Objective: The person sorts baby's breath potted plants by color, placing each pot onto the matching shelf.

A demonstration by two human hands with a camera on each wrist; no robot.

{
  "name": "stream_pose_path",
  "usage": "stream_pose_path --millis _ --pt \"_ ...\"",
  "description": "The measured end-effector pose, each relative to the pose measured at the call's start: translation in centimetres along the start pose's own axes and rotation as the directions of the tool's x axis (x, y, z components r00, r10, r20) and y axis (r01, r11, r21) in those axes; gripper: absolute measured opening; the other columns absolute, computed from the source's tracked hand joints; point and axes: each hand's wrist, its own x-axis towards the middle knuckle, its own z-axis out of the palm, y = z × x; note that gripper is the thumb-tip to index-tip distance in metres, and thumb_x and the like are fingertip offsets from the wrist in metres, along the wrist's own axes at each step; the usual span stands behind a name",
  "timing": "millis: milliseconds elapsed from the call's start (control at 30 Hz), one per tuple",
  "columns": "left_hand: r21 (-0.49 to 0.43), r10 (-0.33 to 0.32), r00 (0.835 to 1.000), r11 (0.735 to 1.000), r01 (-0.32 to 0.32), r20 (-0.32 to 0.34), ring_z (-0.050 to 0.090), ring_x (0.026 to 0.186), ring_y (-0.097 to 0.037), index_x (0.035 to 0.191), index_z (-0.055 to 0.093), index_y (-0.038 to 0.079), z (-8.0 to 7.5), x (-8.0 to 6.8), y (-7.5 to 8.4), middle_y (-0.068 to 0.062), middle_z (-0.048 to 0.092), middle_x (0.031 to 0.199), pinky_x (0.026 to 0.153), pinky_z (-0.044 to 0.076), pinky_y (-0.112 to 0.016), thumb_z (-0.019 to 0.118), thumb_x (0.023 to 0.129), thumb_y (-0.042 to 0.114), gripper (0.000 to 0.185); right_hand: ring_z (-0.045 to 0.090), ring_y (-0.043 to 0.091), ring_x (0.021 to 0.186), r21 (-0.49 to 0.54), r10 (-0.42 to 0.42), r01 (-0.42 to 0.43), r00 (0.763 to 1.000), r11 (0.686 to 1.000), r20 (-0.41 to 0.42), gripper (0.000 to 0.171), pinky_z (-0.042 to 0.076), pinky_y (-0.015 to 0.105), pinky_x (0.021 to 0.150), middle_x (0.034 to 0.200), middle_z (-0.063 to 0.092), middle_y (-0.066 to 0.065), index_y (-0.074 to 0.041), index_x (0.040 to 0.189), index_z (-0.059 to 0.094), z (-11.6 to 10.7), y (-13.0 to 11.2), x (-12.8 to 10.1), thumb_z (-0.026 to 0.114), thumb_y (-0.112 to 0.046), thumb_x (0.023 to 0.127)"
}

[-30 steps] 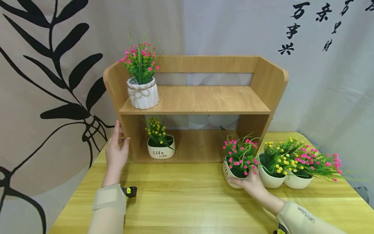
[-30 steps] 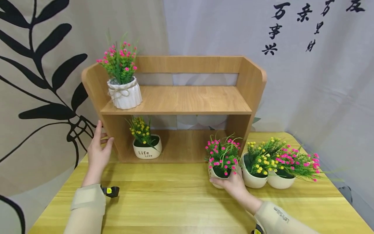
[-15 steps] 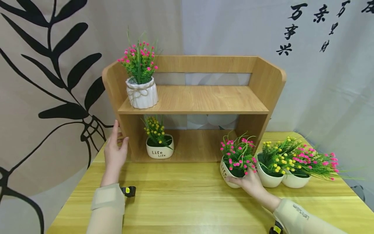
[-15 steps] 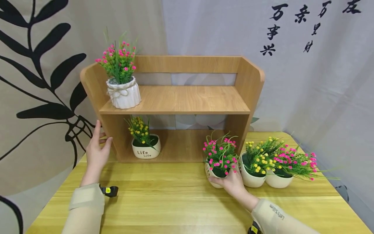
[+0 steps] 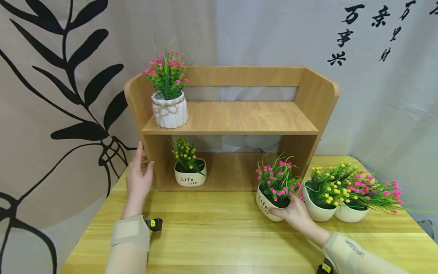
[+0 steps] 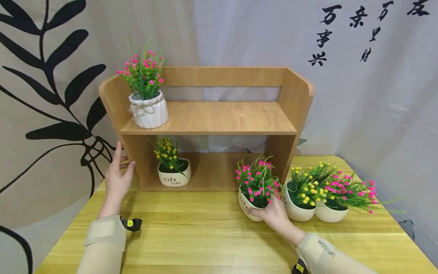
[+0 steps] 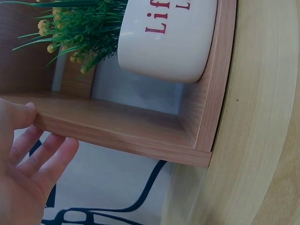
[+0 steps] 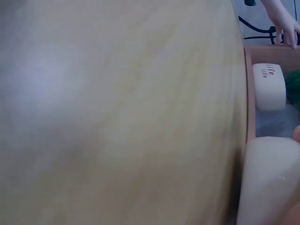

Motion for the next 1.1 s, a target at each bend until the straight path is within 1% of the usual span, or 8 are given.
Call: stream_pose_path --millis 233,433,533,667,733,867,967,1100 --pt "-0.01 -0.013 1.0 1.0 0.013 -0.002 0.057 0.107 -0.041 0.155 0.021 0.034 0.1 -0.2 0.0 -0.015 0.042 0.146 0.082 0.053 -0.054 0.059 0.093 -0.003 0.081 0.016 0.056 0.135 0.082 -0.02 0.013 0.997 0.997 0.079 0.108 0.027 0.057 0.11 0.136 0.012 0.055 0.029 0.136 0.01 -1.2 -1.6 0.0 0.081 -0.024 0.075" --pt "-0.009 -0.02 1.0 1.0 0.02 -0.006 0.058 0.105 -0.042 0.155 0.021 0.034 0.1 -0.4 -0.1 -0.016 0.043 0.146 0.079 0.053 -0.054 0.059 0.093 -0.003 0.081 0.038 0.058 0.123 -0.104 -0.12 0.116 0.992 0.988 -0.033 0.104 0.039 0.059 0.102 0.132 0.037 0.048 0.024 0.135 0.031 -2.1 -2.9 -0.3 0.087 -0.032 0.067" --pt "-0.007 -0.011 1.0 1.0 0.011 -0.011 0.059 0.103 -0.043 0.155 0.022 0.032 0.1 -0.5 -0.1 -0.017 0.045 0.143 0.079 0.052 -0.055 0.059 0.093 -0.003 0.08 0.043 0.058 0.119 -0.127 -0.17 0.162 0.984 0.979 -0.053 0.1 0.042 0.059 0.098 0.129 0.041 0.047 0.021 0.134 0.037 -2.4 -3.5 -0.5 0.087 -0.032 0.066" --pt "-0.009 0.008 0.999 1.0 -0.008 -0.032 0.059 0.1 -0.043 0.155 0.024 0.031 0.1 -0.4 -0.2 -0.02 0.049 0.137 0.08 0.051 -0.055 0.061 0.092 -0.003 0.08 0.05 0.053 0.114 -0.128 -0.271 0.26 0.959 0.957 -0.081 0.093 0.046 0.057 0.094 0.125 0.051 0.039 0.013 0.134 0.044 -2.4 -4.2 -0.4 0.088 -0.032 0.064" --pt "-0.011 0.02 0.999 1.0 -0.02 -0.04 0.06 0.099 -0.043 0.155 0.025 0.031 0.2 -0.3 -0.3 -0.021 0.05 0.135 0.082 0.051 -0.054 0.061 0.092 -0.003 0.08 0.053 0.048 0.112 -0.127 -0.344 0.331 0.933 0.935 -0.1 0.09 0.047 0.056 0.092 0.122 0.056 0.033 0.006 0.132 0.048 -2.4 -4.4 -0.3 0.09 -0.031 0.061" --pt "-0.006 0.022 0.999 1.0 -0.022 -0.039 0.06 0.098 -0.043 0.155 0.026 0.029 0.4 -0.1 -0.3 -0.025 0.055 0.124 0.082 0.05 -0.055 0.062 0.092 -0.002 0.078 0.053 0.043 0.112 -0.115 -0.425 0.414 0.9 0.903 -0.098 0.089 0.046 0.055 0.094 0.123 0.057 0.027 0.004 0.131 0.049 -2.4 -4.8 -0.1 0.09 -0.028 0.059" --pt "0.005 0.0 0.999 1.0 0.0 -0.039 0.06 0.096 -0.043 0.155 0.024 0.03 0.5 -0.1 -0.2 -0.026 0.058 0.112 0.082 0.049 -0.056 0.061 0.093 0.0 0.078 0.056 0.04 0.11 -0.104 -0.417 0.41 0.907 0.906 -0.057 0.086 0.047 0.053 0.094 0.121 0.059 0.025 0.004 0.131 0.05 -2.5 -5.1 0.0 0.089 -0.027 0.061" --pt "0.005 -0.016 0.999 1.0 0.016 -0.044 0.059 0.097 -0.043 0.155 0.023 0.031 0.6 -0.1 -0.1 -0.026 0.058 0.111 0.083 0.048 -0.057 0.06 0.094 0.001 0.078 0.06 0.036 0.104 -0.112 -0.324 0.327 0.945 0.938 0.043 0.082 0.052 0.049 0.088 0.115 0.063 0.023 0.004 0.13 0.051 -3.0 -5.8 -0.4 0.087 -0.033 0.065"
